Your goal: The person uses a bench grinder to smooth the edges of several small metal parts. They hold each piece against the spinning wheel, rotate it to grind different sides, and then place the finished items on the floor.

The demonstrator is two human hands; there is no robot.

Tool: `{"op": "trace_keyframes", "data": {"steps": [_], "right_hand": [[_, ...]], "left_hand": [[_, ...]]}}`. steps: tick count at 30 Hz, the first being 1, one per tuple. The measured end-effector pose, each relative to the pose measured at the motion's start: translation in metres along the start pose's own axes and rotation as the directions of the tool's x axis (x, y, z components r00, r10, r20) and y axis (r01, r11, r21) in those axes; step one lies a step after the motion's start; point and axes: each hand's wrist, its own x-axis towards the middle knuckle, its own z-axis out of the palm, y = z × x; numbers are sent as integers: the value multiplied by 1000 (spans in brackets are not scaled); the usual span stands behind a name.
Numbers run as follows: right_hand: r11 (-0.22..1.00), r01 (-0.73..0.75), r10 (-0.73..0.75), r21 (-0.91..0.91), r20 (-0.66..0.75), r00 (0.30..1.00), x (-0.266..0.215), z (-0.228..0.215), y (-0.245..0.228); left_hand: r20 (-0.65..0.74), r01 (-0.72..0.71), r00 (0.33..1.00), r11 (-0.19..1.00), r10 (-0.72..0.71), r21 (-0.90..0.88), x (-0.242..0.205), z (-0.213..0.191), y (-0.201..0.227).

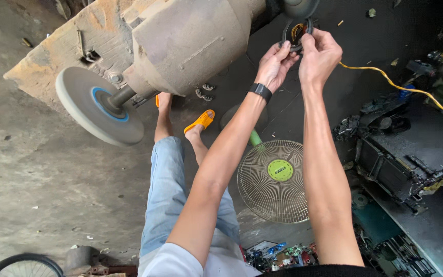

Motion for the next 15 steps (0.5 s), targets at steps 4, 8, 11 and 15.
{"op": "trace_keyframes", "data": {"steps": [4, 8, 11, 15], "right_hand": [[997, -32, 34, -70, 26, 999, -4, 2, 5], [977, -208, 202, 49, 109, 973, -21, -9, 54], [947, -301, 268, 109, 241, 933, -33, -28, 66], [893, -362, 321, 267, 187, 929, -38, -28, 56]], "left_hand": [[-85, -4, 996, 1000, 2, -18, -2, -11, -3], [-167, -29, 983, 966, 73, 257, -28, -31, 19], [-64, -37, 994, 822, 89, 569, -33, -35, 42], [-17, -2, 1000, 845, 13, 534, -19, -29, 35]]}}
